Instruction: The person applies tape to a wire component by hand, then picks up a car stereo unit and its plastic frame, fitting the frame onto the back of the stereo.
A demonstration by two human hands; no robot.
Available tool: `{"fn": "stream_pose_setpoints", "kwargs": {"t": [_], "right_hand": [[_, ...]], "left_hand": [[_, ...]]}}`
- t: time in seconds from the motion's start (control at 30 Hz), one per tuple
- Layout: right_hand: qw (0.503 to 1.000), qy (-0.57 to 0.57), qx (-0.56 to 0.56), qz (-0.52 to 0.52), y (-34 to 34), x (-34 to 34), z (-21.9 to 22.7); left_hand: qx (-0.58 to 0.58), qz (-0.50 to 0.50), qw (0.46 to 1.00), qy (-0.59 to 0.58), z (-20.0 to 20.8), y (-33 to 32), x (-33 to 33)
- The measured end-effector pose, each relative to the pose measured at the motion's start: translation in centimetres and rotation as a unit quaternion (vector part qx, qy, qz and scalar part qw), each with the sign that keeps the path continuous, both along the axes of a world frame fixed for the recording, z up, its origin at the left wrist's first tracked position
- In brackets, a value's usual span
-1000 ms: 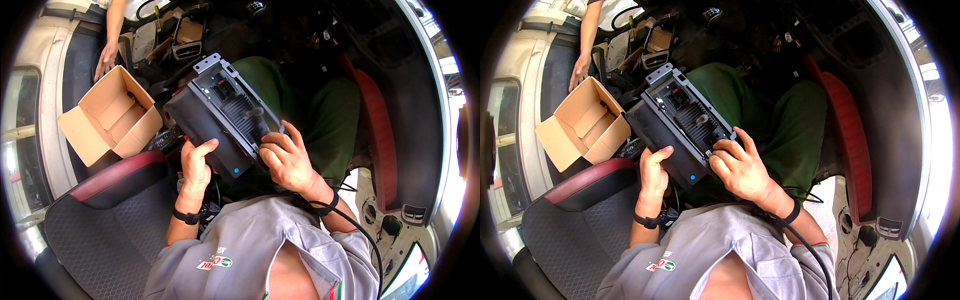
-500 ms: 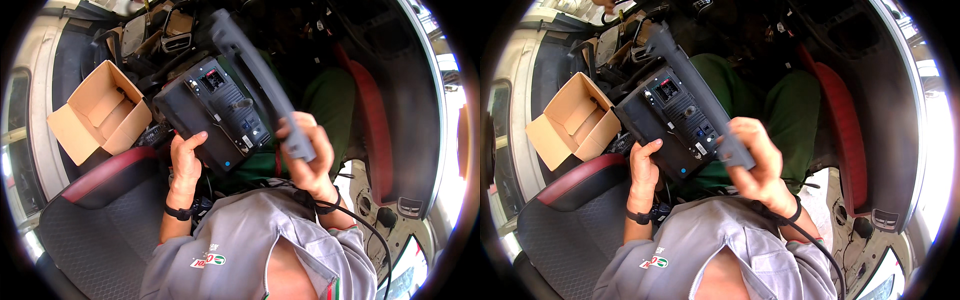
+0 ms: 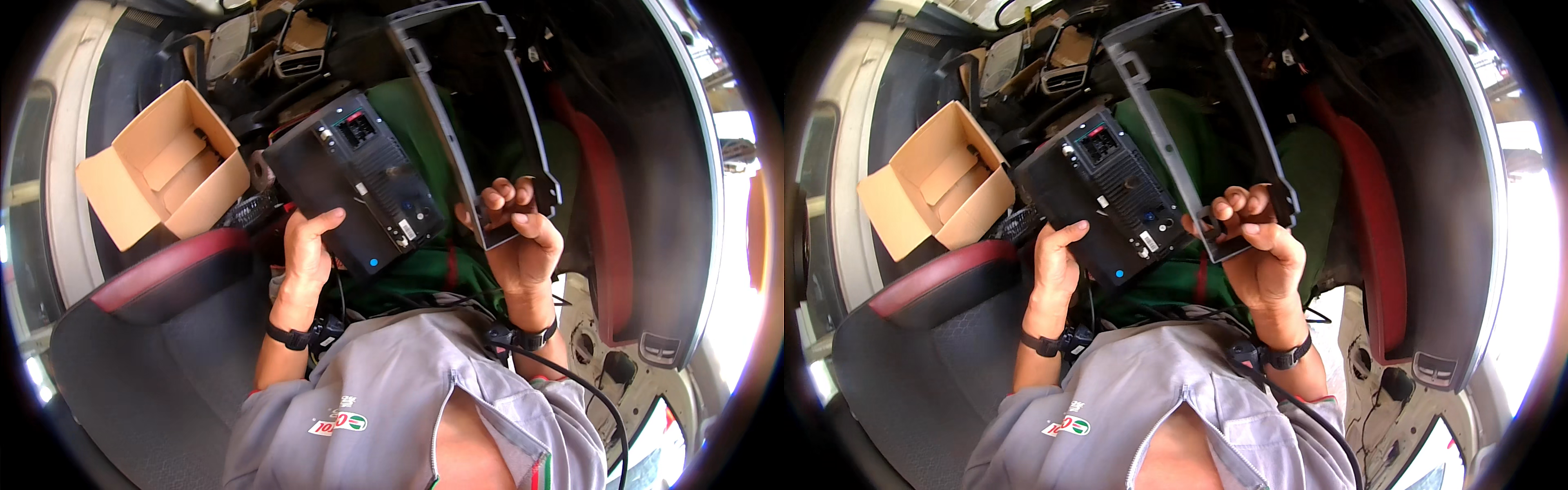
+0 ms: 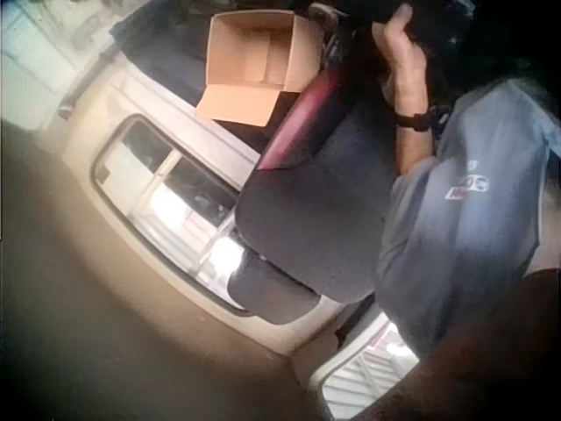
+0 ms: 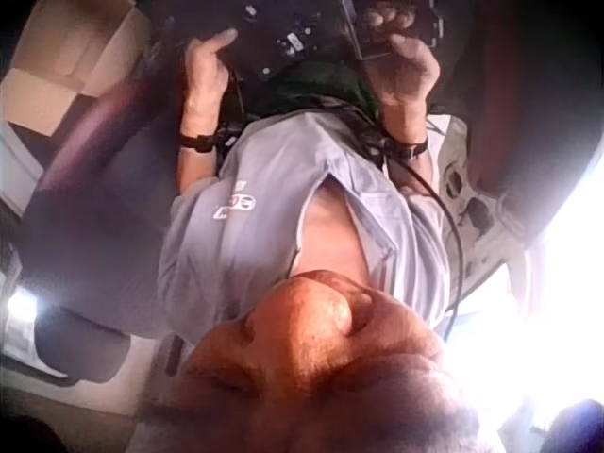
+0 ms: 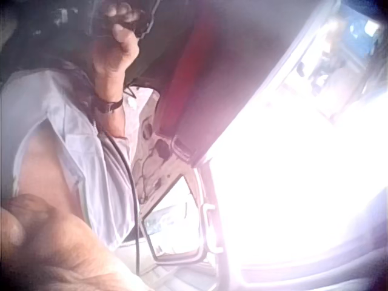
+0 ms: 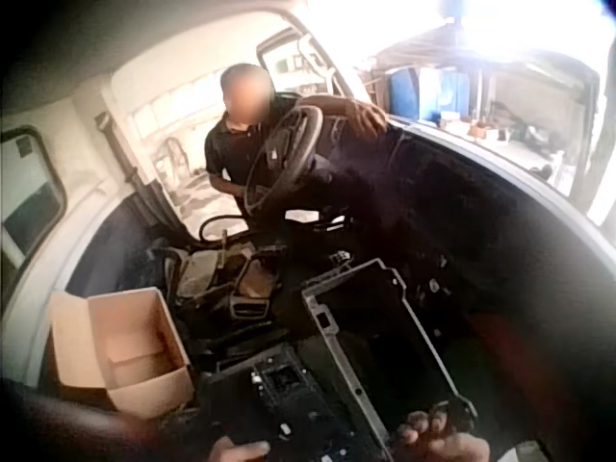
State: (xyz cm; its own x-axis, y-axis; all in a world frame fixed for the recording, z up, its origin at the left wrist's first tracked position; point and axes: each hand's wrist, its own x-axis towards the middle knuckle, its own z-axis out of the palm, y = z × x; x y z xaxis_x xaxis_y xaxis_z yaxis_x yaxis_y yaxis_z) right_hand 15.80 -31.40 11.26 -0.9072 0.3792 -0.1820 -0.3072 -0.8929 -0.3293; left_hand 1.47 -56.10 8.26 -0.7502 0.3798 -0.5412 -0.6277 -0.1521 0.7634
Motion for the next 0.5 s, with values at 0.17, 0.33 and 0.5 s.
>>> {"fn": "stream_pose_setpoints", "kwargs": {"t": [0.17,0.33,0.5], "right_hand": [[0.997,0.031,0.070,-0.013,0.9,-0.1,0.3],[0.983,0.063,0.169,-0.038,3.2,0.6,-0.8],[0.965,0.057,0.254,-0.038,4.7,-0.1,-0.6]], "left_hand": [[0.050,-0.035,0.998,-0.019,-1.6,-0.9,-0.6],[0.080,-0.070,0.993,-0.044,-2.2,-0.6,-0.2],[-0.030,-0.104,0.989,0.098,-2.2,-0.4,-0.1]]}}
